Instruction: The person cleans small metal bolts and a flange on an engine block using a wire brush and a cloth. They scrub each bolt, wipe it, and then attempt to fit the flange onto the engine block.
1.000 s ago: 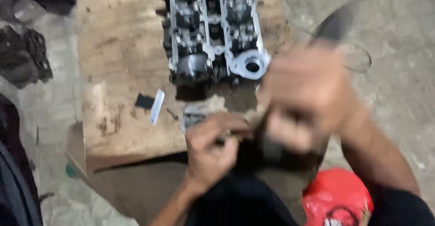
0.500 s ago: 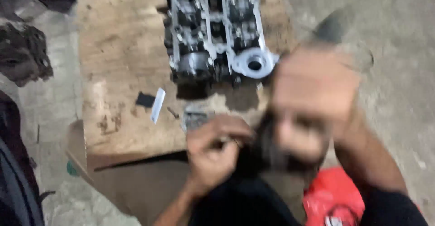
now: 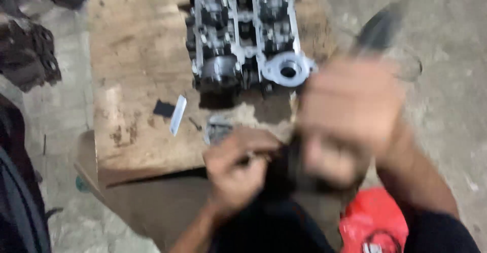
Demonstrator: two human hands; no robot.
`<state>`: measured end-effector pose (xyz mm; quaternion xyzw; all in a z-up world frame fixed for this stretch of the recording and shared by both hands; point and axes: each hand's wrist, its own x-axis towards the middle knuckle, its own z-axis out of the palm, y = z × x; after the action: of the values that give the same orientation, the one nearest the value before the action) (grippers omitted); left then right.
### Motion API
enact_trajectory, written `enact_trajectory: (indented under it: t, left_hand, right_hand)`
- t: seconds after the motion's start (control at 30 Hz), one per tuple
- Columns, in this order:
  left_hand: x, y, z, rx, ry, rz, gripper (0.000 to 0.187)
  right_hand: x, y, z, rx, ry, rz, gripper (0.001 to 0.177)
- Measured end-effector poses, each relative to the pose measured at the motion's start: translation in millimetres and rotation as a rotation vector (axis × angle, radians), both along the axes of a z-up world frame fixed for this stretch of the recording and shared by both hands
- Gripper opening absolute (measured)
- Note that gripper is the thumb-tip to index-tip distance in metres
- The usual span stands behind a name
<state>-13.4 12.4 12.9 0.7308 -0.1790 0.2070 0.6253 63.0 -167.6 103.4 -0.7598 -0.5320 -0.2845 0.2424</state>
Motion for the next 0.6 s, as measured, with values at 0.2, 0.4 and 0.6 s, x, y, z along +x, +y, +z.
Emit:
enact_trajectory:
  t: [0.2,0.4,0.6]
  left_hand:
    - [2,-3,-5,-0.138,-0.041,-0.133,0.025]
    - [3,-2,-8,-0.120,0.049,-0.020,0.031]
    - [-4,27,-34,-0.422,0.156,-0.081,0.028]
  right_hand:
    - [-19,43,-18,0.384,-0.012,0.278,0.021]
    - [-44,60,-4,0.644,0.162,0.079,0.038]
    - [-10,-10,-62,0.258,0.068,-0.476,0.016]
